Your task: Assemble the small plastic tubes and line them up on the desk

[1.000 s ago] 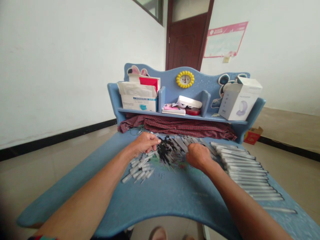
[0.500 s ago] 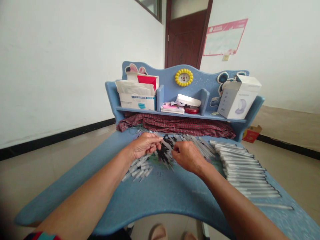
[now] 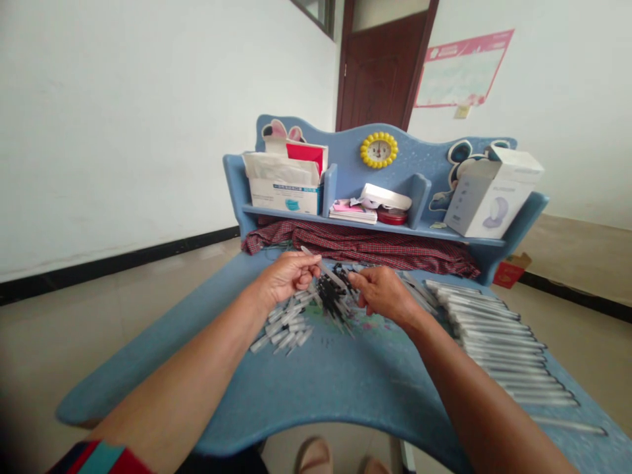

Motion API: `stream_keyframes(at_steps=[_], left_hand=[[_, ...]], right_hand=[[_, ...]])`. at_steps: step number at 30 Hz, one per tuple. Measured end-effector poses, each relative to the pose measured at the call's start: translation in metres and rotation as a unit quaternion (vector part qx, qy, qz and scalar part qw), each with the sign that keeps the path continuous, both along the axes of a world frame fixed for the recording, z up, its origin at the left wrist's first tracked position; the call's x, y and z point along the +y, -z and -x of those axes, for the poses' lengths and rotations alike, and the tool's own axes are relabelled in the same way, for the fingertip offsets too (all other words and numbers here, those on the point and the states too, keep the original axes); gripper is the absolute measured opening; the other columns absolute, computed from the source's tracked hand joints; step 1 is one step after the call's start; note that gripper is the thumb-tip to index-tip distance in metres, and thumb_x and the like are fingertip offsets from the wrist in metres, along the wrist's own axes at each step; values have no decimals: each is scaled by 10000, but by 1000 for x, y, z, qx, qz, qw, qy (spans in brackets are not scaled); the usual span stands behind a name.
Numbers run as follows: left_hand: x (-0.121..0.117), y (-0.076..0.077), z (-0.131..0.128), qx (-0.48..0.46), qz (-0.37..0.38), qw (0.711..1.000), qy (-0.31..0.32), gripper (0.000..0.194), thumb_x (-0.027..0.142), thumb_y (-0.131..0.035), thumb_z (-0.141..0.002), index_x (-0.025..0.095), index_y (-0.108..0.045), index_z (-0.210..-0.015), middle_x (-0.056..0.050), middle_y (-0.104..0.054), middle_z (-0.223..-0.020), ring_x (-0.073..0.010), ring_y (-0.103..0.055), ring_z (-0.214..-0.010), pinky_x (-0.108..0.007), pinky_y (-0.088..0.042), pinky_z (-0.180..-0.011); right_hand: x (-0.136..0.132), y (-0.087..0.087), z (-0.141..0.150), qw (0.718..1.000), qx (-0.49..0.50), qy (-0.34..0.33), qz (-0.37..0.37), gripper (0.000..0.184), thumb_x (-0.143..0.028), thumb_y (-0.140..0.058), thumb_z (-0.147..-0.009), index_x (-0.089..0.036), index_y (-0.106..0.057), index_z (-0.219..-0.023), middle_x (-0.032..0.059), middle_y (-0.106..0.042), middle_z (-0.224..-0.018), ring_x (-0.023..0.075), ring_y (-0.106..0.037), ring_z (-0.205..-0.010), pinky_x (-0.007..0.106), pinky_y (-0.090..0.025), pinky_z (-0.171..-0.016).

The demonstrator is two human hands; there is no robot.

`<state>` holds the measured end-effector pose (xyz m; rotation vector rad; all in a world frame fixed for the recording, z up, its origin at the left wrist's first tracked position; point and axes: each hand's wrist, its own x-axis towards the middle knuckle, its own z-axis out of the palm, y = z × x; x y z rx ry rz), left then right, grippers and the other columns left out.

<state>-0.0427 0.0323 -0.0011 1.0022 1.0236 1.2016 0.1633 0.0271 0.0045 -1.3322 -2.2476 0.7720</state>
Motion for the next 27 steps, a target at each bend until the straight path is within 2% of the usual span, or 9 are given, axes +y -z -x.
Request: stream_keyframes(at_steps=[3, 6, 9, 11, 14, 18, 21, 24, 27], left_hand=[[2, -1, 5, -6, 8, 999, -40, 187, 219, -673, -661, 105, -536, -602, -25, -571, -516, -18, -360, -318, -146, -171, -319], [4, 0, 8, -5, 12, 998, -54, 183, 218, -671, -660, 108, -535, -605, -28, -576, -522, -19, -359, -320, -147, -169, -317], [5, 1, 8, -4, 9, 999, -51, 172, 208, -674, -654, 111, -537, -616, -26, -578, -523, -21, -358, -319, -148, -167, -317], [5, 2, 8, 1, 5, 999, -49, 169, 205, -673, -655, 113, -536, -619, -26, -577, -522, -23, -361, -318, -149, -172, -315], [5, 2, 8, 10, 3, 999, -53, 165, 200, -660, -669, 112, -531, -614, -26, -573, -516, -27, -364, -316, -150, -176, -311], [8, 3, 12, -5, 7, 998, -62, 181, 205, -654, -683, 111, -524, -601, -29, -567, -510, -23, -359, -312, -150, -161, -308], [12, 6, 16, -15, 16, 997, -72, 196, 219, -654, -691, 109, -523, -594, -30, -561, -504, -24, -364, -314, -148, -168, -305], [12, 6, 17, -19, 29, 997, -74, 204, 226, -637, -711, 112, -517, -591, -30, -559, -499, -25, -362, -312, -147, -170, -301], [9, 3, 17, -25, 36, 996, -72, 198, 218, -618, -730, 113, -517, -597, -26, -552, -494, -22, -360, -314, -141, -176, -303]], right_hand=[[10, 8, 1, 989, -136, 26, -42, 324, -346, -404, -834, -144, -614, -692, 58, -651, -617, 115, -593, -510, 188, -405, -488], [15, 17, 12, 949, -296, 60, -90, 235, -297, -489, -770, -148, -670, -782, 125, -694, -834, 208, -654, -781, 251, -455, -638], [17, 23, 24, 926, -360, 78, -78, 267, -224, -505, -735, -127, -680, -911, 176, -676, -961, 253, -642, -897, 288, -472, -697], [19, 24, 30, 926, -364, 77, -60, 281, -179, -533, -697, -116, -683, -926, 177, -687, -901, 246, -654, -862, 277, -478, -686], [22, 22, 30, 930, -360, 65, -28, 221, -167, -544, -686, -119, -694, -842, 134, -688, -687, 206, -669, -691, 251, -478, -622], [18, 18, 13, 940, -339, 42, 18, 190, -192, -507, -730, -134, -658, -629, 83, -647, -541, 141, -614, -493, 203, -442, -504], [6, 14, -6, 965, -258, 41, 38, 188, -185, -474, -728, -139, -626, -627, 48, -626, -518, 110, -554, -411, 184, -377, -420], [-12, 9, -21, 983, -184, 25, 9, 175, -149, -440, -703, -154, -602, -636, 5, -595, -493, 79, -502, -392, 169, -316, -400], [-29, 3, -29, 985, -165, 0, -49, 164, -128, -441, -675, -163, -577, -590, -10, -571, -482, 70, -471, -424, 177, -293, -434]])
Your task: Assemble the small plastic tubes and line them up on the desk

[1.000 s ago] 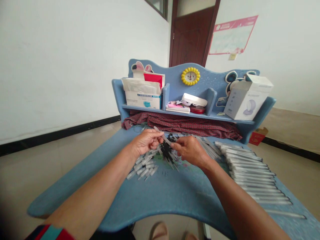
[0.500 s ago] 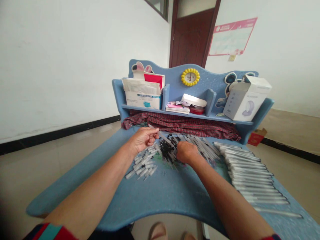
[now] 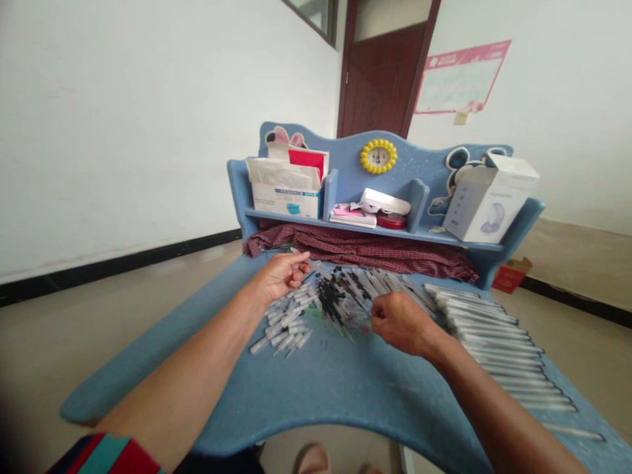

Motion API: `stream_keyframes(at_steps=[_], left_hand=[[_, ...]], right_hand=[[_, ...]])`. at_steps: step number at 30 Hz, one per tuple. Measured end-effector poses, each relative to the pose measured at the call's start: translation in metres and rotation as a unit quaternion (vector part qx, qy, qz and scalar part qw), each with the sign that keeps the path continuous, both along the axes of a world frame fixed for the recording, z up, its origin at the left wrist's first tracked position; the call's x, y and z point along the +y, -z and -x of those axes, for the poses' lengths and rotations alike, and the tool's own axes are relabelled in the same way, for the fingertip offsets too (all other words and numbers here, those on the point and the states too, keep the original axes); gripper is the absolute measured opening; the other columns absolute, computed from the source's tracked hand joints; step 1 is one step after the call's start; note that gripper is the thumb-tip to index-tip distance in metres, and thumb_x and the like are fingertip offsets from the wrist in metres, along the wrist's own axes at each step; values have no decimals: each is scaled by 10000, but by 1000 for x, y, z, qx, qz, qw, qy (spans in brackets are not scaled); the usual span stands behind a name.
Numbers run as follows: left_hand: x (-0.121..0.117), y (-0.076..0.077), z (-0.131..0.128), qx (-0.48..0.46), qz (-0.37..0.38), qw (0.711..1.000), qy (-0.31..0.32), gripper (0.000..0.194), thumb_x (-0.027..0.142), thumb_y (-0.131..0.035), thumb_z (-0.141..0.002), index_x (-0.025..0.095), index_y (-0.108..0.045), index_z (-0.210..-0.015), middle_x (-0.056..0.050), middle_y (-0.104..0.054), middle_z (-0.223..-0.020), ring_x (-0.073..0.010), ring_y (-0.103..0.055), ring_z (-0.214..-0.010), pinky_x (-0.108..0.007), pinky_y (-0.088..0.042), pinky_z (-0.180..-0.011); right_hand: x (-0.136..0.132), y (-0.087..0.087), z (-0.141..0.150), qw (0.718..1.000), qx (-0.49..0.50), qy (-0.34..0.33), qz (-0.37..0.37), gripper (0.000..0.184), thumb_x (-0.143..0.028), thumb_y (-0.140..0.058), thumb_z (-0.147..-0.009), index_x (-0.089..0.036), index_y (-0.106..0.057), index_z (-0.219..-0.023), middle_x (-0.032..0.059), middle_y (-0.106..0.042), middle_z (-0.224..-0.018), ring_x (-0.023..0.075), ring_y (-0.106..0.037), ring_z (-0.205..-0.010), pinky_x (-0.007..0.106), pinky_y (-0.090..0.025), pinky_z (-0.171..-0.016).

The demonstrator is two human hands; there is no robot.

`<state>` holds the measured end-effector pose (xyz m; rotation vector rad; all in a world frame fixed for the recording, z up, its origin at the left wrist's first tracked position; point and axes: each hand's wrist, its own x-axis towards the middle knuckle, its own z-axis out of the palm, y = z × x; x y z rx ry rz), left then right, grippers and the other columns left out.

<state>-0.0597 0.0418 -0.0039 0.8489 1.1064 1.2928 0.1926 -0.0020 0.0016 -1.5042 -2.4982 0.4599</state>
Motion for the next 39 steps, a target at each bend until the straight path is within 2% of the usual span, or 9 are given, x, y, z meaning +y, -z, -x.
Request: stream_keyframes(at_steps=[4, 10, 23, 33, 36, 39], left_hand=[[-1, -2, 0, -7, 3, 1000, -19, 191, 209, -599, -747, 121, -505, -606, -16, -542, -481, -22, -356, -313, -138, -181, -305], [0, -3, 1, 1, 10, 999, -44, 220, 213, -613, -735, 126, -481, -583, -7, -524, -457, -29, -358, -305, -143, -179, -297], [-1, 1, -4, 50, 11, 999, -18, 182, 207, -615, -722, 115, -515, -600, -14, -537, -478, -28, -361, -307, -148, -181, -304], [-3, -3, -5, 30, 24, 999, -33, 181, 181, -601, -736, 115, -507, -596, -20, -540, -474, -28, -358, -303, -142, -171, -299], [-4, -2, -9, 25, 21, 999, -14, 193, 192, -606, -737, 113, -510, -590, -23, -542, -474, -29, -350, -293, -144, -168, -289], [-6, -3, -15, -3, 17, 1000, 14, 195, 194, -610, -739, 113, -513, -591, -28, -553, -483, -22, -343, -289, -138, -170, -285]], right_hand=[[-12, -3, -5, 999, -1, -21, -31, 161, -135, -448, -669, -168, -554, -552, -13, -543, -484, 76, -449, -454, 193, -267, -456], [-12, -4, -6, 999, -17, -17, -44, 164, -153, -458, -684, -171, -554, -552, -10, -516, -498, 84, -425, -482, 200, -255, -474], [-7, -1, -1, 998, -29, -35, -50, 152, -188, -465, -681, -169, -552, -558, -13, -452, -516, 85, -350, -509, 213, -230, -493], [-10, -12, 8, 990, -67, -51, -117, 165, -172, -441, -683, -176, -538, -549, -13, -453, -478, 79, -320, -444, 241, -198, -482], [-6, -14, 13, 990, -35, -56, -122, 172, -168, -444, -686, -175, -555, -554, -7, -480, -491, 82, -359, -455, 231, -214, -479], [3, -15, 20, 989, 41, -53, -135, 196, -195, -446, -726, -172, -587, -593, -2, -524, -522, 89, -422, -482, 215, -250, -482]])
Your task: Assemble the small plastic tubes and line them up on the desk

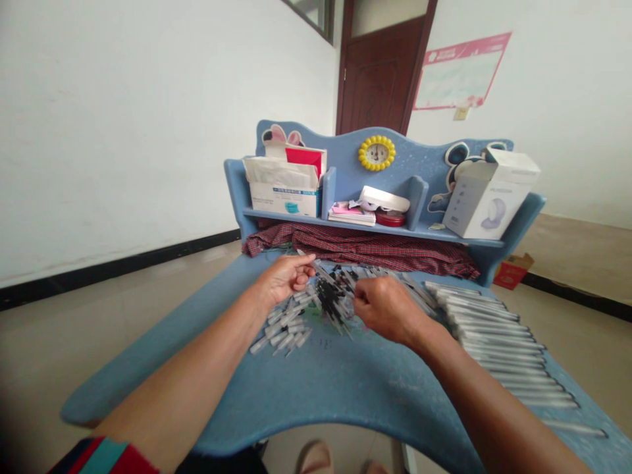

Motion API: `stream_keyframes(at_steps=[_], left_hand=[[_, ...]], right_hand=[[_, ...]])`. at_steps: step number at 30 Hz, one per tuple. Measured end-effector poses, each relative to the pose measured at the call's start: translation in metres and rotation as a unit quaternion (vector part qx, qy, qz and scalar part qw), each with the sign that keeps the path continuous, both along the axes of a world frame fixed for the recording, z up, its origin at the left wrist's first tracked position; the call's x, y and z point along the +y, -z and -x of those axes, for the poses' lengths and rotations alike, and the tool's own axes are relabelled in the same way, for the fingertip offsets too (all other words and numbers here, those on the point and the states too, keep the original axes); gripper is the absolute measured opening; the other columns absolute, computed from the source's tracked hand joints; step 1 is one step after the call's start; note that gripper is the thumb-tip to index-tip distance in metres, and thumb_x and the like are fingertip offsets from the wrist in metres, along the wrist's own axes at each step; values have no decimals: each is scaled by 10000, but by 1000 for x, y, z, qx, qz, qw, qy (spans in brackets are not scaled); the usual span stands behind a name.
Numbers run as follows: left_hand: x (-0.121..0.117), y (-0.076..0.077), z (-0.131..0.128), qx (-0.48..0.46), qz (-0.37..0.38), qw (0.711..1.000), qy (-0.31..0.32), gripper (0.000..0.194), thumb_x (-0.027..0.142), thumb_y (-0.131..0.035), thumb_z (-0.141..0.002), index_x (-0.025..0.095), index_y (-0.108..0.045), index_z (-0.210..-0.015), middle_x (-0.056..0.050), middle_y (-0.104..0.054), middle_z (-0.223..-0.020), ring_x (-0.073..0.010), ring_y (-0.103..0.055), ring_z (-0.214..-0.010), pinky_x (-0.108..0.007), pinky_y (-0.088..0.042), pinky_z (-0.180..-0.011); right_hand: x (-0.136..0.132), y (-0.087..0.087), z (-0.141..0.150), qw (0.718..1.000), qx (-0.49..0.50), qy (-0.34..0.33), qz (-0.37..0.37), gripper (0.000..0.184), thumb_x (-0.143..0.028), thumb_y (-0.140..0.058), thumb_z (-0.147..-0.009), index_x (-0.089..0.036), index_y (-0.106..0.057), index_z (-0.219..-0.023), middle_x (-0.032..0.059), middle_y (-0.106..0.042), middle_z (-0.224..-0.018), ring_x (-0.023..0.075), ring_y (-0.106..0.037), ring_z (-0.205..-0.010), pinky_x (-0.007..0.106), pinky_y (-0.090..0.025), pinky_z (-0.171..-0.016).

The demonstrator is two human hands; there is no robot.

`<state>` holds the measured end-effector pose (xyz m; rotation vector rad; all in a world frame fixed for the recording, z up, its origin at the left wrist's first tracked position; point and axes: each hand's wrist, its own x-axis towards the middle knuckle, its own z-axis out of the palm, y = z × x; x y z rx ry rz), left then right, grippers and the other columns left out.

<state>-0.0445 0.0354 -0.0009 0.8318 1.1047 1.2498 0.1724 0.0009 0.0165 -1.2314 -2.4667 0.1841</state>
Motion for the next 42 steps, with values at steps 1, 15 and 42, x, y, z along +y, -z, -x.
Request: stream_keyframes(at_steps=[1, 15, 42], left_hand=[[-1, -1, -2, -15, 1, 1000, 7, 195, 190, -610, -741, 114, -511, -592, -30, -559, -487, -19, -342, -289, -134, -171, -286], [-2, -11, 4, -193, 1, 981, -28, 171, 165, -479, -836, 135, -448, -671, -57, -592, -534, -20, -386, -302, -99, -236, -287], [2, -4, 8, -118, -10, 993, -23, 205, 211, -534, -812, 118, -499, -633, -50, -598, -531, -43, -425, -316, -136, -251, -293]], right_hand=[[3, 0, 4, 1000, 31, -6, 0, 207, -216, -448, -748, -171, -596, -612, -1, -537, -529, 90, -436, -485, 211, -260, -480], [58, 19, 28, 995, 84, 24, 47, 256, -363, -467, -815, -171, -622, -744, 33, -626, -580, 137, -579, -517, 216, -397, -501], [41, 21, 25, 919, 323, -101, 200, 168, -278, -512, -753, -147, -551, -851, 4, -619, -634, 102, -542, -482, 210, -420, -470]])
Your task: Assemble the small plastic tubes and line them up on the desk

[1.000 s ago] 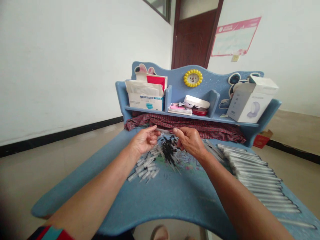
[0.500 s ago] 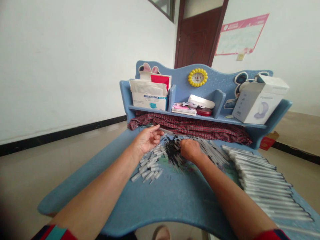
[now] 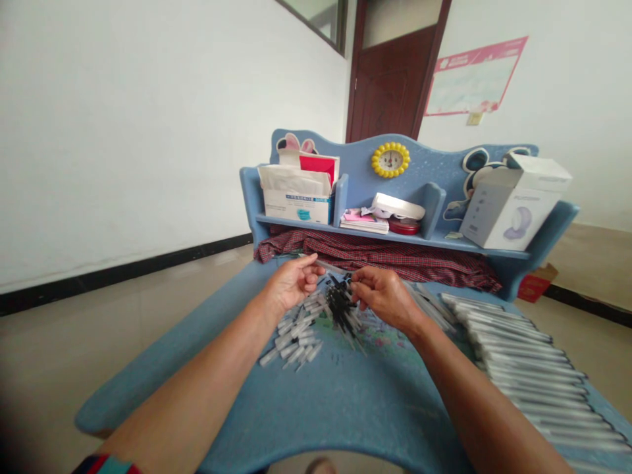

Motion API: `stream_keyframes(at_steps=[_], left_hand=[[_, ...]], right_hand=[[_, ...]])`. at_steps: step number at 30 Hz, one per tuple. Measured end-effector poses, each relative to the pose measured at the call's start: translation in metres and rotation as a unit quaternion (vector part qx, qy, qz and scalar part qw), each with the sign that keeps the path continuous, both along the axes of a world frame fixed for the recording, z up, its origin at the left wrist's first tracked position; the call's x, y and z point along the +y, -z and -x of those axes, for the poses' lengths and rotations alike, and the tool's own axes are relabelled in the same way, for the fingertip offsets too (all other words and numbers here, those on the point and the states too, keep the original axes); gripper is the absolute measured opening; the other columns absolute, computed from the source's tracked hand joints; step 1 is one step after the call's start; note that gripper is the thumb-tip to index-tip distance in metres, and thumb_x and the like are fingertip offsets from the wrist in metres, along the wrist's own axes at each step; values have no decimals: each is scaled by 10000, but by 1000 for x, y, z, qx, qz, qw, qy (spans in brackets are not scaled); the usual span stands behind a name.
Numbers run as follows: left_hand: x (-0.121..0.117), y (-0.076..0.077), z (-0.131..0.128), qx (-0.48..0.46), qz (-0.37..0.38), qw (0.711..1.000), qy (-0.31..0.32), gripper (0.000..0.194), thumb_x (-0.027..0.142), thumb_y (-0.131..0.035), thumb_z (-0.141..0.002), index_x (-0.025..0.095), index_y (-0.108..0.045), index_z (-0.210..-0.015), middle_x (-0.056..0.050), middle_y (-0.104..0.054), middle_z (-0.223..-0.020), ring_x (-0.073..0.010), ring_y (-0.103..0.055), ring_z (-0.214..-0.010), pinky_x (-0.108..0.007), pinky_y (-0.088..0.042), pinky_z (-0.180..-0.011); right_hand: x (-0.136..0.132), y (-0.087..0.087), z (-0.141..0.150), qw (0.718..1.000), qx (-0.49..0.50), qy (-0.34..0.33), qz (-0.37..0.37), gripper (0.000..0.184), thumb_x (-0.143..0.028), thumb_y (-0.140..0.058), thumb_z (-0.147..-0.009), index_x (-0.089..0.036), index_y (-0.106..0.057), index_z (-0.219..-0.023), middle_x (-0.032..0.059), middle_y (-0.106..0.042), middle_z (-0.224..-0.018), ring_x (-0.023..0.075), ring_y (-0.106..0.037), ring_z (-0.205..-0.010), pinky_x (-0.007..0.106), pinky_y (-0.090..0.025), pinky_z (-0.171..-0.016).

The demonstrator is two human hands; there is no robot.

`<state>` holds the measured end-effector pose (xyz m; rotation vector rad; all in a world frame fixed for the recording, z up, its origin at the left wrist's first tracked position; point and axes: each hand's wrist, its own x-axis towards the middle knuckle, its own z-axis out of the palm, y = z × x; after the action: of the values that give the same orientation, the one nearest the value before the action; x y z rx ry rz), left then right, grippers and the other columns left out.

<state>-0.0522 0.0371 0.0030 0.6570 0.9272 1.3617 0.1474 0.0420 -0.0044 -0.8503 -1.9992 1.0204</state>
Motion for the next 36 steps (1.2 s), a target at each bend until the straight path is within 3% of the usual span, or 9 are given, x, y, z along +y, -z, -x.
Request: stream_keyframes(at_steps=[7, 24, 31, 36], left_hand=[[0, 3, -3, 24, -12, 1000, 9, 186, 197, -550, -802, 105, -526, -642, -64, -615, -550, -40, -433, -325, -139, -272, -305], [-3, 3, -9, 85, -32, 996, 13, 208, 218, -590, -770, 95, -545, -608, -76, -614, -544, -53, -439, -320, -153, -261, -300], [-3, 5, -10, 114, -49, 992, 5, 208, 232, -606, -755, 94, -558, -607, -77, -619, -549, -55, -436, -310, -159, -266, -293], [-1, 6, -10, 111, -43, 993, 3, 201, 225, -613, -750, 96, -560, -605, -74, -615, -546, -57, -443, -315, -159, -278, -298]], right_hand=[[-4, -1, 2, 996, -29, 33, -75, 148, -257, -494, -771, -162, -570, -855, -10, -613, -606, 103, -542, -475, 208, -411, -469], [-6, 2, -1, 989, -86, 45, -112, 145, -249, -472, -784, -171, -587, -825, -11, -612, -627, 102, -548, -503, 201, -399, -485], [-7, 2, -2, 997, -48, 14, -50, 143, -263, -466, -790, -159, -563, -809, 3, -620, -647, 104, -566, -498, 206, -423, -481], [-6, 5, -2, 997, -49, 10, -54, 139, -265, -460, -798, -160, -551, -795, 7, -621, -658, 97, -569, -511, 203, -431, -492]])
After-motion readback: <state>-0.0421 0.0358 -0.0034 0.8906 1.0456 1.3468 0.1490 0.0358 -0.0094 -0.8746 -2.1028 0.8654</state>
